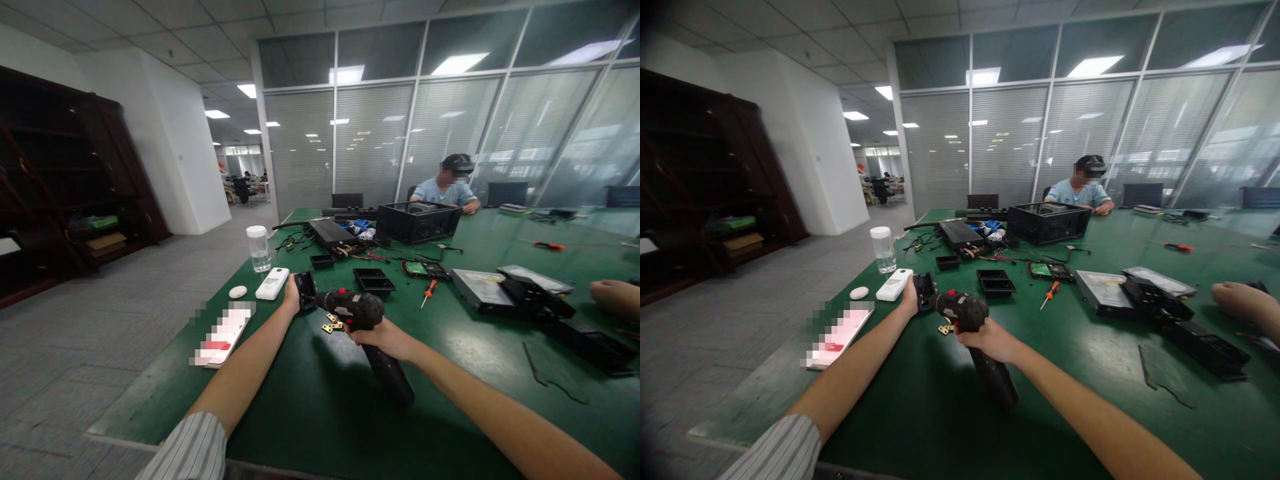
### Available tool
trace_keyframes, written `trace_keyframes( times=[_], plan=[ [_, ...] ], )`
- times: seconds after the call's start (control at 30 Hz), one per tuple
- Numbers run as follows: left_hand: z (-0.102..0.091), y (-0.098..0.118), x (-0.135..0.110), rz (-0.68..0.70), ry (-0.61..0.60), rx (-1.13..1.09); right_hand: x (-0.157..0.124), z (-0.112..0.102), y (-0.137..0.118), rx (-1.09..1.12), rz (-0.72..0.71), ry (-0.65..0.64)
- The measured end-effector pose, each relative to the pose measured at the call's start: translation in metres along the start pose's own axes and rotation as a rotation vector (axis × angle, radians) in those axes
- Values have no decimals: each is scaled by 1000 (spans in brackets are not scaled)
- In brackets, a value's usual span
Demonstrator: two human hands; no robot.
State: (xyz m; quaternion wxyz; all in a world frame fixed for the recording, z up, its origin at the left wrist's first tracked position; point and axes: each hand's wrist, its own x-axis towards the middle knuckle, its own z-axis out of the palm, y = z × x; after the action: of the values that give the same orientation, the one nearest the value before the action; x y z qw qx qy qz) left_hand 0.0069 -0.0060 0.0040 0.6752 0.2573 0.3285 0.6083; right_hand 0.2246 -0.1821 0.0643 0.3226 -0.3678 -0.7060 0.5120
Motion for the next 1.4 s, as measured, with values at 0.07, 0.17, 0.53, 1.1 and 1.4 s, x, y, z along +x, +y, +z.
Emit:
trace_keyframes(
  times=[0.07, 0.17, 0.53, 1.1, 1.4],
  plan=[
    [1, 0, -1, -4, 0, -1, 0, -1, 2, 7, 6, 5],
    [1, 1, -2, -2, -2, 2, 0, -1, 5, 9, 0, 8],
    [1, 1, -1, 17, -1, 12, 0, -3, 10, 7, 1, 1],
    [-3, 0, 2, -21, 4, 64, -1, 0, 3, 32, 17, 13],
    [-1, 1, 1, -12, -11, 62, -1, 1, -2, 20, 27, 18]
  ],
)
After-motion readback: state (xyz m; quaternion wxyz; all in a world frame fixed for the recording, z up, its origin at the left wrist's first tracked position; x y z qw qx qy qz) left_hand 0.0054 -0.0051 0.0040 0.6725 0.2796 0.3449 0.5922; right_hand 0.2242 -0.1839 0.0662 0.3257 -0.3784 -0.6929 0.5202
